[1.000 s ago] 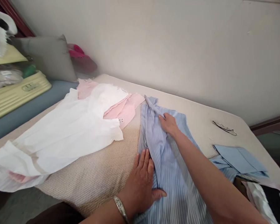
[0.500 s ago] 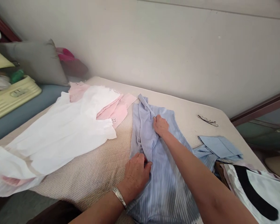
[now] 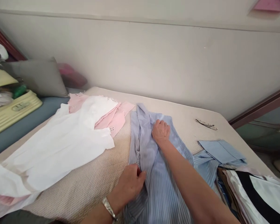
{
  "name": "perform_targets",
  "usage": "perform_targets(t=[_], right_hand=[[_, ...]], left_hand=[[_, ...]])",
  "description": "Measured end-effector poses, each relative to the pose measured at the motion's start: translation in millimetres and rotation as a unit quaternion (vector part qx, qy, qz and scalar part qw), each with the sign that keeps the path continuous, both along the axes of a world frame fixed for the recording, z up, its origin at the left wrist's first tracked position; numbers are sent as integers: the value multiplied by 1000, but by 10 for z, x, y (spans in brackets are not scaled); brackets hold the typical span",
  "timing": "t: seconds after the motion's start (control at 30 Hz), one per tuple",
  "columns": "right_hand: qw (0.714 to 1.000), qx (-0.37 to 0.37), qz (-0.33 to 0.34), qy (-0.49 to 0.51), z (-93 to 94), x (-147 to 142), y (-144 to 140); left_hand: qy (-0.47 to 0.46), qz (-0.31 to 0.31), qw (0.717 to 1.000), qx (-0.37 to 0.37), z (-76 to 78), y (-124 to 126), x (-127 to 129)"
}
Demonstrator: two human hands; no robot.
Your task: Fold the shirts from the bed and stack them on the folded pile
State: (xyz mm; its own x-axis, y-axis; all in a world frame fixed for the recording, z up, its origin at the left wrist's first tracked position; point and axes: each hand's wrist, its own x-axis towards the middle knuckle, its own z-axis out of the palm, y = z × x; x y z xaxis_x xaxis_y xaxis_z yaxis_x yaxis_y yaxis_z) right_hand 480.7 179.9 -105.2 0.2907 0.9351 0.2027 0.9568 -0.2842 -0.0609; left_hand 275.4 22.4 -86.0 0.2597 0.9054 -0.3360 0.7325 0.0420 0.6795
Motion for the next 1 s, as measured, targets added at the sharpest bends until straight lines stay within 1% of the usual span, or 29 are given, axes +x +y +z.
perform_targets(t=[0.07, 0.13, 0.17, 0.23, 0.27, 0.3, 0.37, 0.43, 0.5, 0.57, 0.67, 0.77, 0.87, 1.0], right_hand=[[998, 29, 57, -26, -17, -80, -72], [994, 40, 97, -24, -78, -160, -129], [994, 43, 101, -11, -118, -188, -146], [994, 59, 94, 16, -194, -213, -161], [993, 68, 92, 26, -224, -209, -159], [992, 76, 93, 33, -246, -198, -155], [990, 87, 99, 43, -270, -165, -145], [989, 97, 101, 48, -280, -136, -140], [988, 107, 98, 49, -283, -120, -142], [987, 118, 95, 51, -285, -111, -146], [984, 143, 79, 69, -284, -96, -147], [981, 163, 51, 86, -286, -80, -138], [985, 148, 47, 80, -292, -73, -130], [987, 128, 45, 85, -288, -69, -134]], left_hand=[[-30, 6, 999, 17, 93, 104, -78], [-28, 22, 997, 74, 198, 316, -130], [-10, 21, 994, 110, 247, 475, -135], [53, 0, 984, 172, 324, 898, -81], [96, -12, 977, 192, 348, 1154, -18], [136, -11, 968, 213, 360, 1429, 70], [161, 6, 959, 234, 348, 1993, 298], [177, 29, 956, 234, 288, 2500, 549], [186, 48, 955, 226, 191, 2891, 762], [189, 53, 957, 214, 82, 3156, 902], [191, 56, 959, 203, -46, 3369, 965], [194, 78, 954, 215, -100, 3451, 903], [196, 78, 950, 232, -108, 3434, 799], [203, 77, 942, 256, -88, 3261, 722]])
